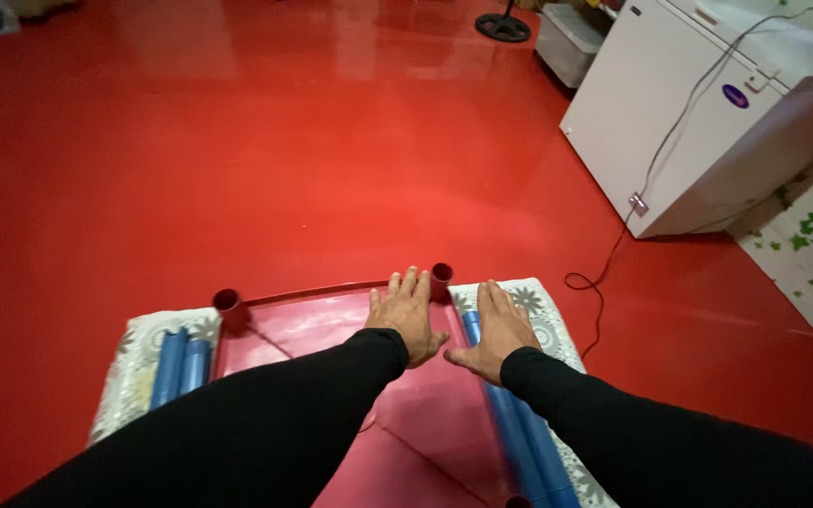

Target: The person assembles a table by inserting blue plastic sleeves into the legs of an upside-down red table. They repeatedly slide sleeves onto each leg, adjust fit, and place sleeves on the table surface between steps.

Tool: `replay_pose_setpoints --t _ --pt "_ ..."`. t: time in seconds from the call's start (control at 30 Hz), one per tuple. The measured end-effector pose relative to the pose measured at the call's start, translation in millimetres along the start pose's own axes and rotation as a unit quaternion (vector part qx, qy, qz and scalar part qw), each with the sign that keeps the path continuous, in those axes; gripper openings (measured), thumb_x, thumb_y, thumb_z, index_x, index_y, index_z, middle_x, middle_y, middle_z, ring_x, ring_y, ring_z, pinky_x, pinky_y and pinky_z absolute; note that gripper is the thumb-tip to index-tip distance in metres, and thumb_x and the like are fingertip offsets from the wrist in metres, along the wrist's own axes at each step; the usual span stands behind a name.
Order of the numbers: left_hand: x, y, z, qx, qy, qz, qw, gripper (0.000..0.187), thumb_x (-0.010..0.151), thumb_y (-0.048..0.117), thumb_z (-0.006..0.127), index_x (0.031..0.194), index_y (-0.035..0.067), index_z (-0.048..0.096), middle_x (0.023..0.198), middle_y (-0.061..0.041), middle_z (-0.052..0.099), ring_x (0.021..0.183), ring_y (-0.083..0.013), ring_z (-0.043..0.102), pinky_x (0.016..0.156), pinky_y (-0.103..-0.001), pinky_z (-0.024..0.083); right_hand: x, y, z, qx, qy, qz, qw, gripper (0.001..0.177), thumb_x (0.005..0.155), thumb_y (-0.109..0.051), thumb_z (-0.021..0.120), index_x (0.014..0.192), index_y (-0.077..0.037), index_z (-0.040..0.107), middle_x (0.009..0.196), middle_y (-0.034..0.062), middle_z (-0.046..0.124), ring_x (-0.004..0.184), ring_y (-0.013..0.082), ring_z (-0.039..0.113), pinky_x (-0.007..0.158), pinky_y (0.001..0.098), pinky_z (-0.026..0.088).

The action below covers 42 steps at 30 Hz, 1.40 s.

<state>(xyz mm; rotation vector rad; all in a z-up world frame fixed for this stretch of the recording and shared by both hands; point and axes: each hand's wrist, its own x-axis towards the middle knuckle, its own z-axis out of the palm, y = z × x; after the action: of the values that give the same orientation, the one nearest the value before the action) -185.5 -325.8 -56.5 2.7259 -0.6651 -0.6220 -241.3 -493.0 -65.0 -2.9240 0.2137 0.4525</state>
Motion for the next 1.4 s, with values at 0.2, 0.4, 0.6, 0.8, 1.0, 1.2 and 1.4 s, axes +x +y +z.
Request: replay_pose_setpoints --t 0.2,0.4,0.6,0.8,1.0,1.2,1.4 --pt "33.7 56.9 11.9 -0.015 -0.010 0.019 1.000 0.104 0.091 0.047 0.071 0.162 0.005 0.007 0.171 -0.016 0.006 0.158 -0.0362 0.006 0.125 -0.060 0.014 12.8 68.2 2.2 0.017 0.009 0.016 1.000 0.125 0.073 -0.057 0.080 0.158 0.002 0.010 0.167 0.0228 0.010 0.156 0.0343 0.010 0.127 0.0431 0.013" --pt "55.8 82.4 32.0 0.000 -0.021 0.040 0.999 0.104 0.090 0.048 0.072 0.160 0.003 0.009 0.169 -0.018 0.009 0.157 -0.0369 0.008 0.124 -0.060 0.016 17.2 110.0 9.3 0.037 0.018 0.038 0.998 0.126 0.070 -0.055 0.082 0.158 0.003 0.012 0.167 0.0213 0.016 0.156 0.0337 0.016 0.126 0.0441 0.020" --pt "64.9 89.4 43.1 0.021 -0.044 0.041 0.998 0.103 0.091 0.046 0.072 0.160 0.002 0.010 0.169 -0.019 0.010 0.157 -0.0368 0.011 0.123 -0.060 0.018 18.3 116.8 13.6 0.044 -0.036 0.089 0.994 0.118 0.072 -0.052 0.081 0.158 0.001 0.019 0.162 0.0187 0.030 0.151 0.0323 0.031 0.125 0.0416 0.031" --pt "78.9 79.0 63.8 0.000 -0.047 0.036 0.998 0.103 0.089 0.047 0.073 0.159 0.002 0.012 0.169 -0.018 0.012 0.156 -0.0368 0.011 0.123 -0.059 0.017 25.9 120.7 37.3 0.051 -0.051 0.114 0.991 0.094 0.079 -0.050 0.080 0.149 0.000 0.043 0.140 0.0198 0.057 0.133 0.0308 0.054 0.112 0.0389 0.048" --pt "92.9 75.0 101.4 -0.016 -0.061 0.035 0.997 0.100 0.087 0.045 0.075 0.157 0.000 0.020 0.163 -0.017 0.026 0.151 -0.0362 0.026 0.118 -0.057 0.030 35.8 129.7 75.6 0.074 -0.049 0.112 0.990 0.084 0.078 -0.045 0.084 0.142 -0.001 0.051 0.135 0.0185 0.059 0.126 0.0329 0.059 0.104 0.0407 0.051" --pt "109.3 78.5 147.3 -0.035 -0.097 0.033 0.994 0.095 0.088 0.047 0.073 0.154 -0.002 0.026 0.161 -0.019 0.029 0.147 -0.0364 0.031 0.115 -0.057 0.034 50.8 146.0 110.2 0.102 -0.090 0.171 0.976 0.071 0.080 -0.038 0.083 0.135 -0.001 0.057 0.126 0.0182 0.064 0.116 0.0324 0.066 0.099 0.0419 0.056" --pt "132.6 88.2 191.7 -0.057 -0.094 0.043 0.993 0.088 0.090 0.041 0.071 0.152 -0.003 0.028 0.162 -0.022 0.026 0.149 -0.0400 0.027 0.116 -0.058 0.031 65.9 170.6 149.2 0.108 -0.094 0.194 0.971 0.056 0.084 -0.036 0.079 0.125 -0.002 0.062 0.124 0.0176 0.066 0.118 0.0327 0.065 0.100 0.0439 0.054"
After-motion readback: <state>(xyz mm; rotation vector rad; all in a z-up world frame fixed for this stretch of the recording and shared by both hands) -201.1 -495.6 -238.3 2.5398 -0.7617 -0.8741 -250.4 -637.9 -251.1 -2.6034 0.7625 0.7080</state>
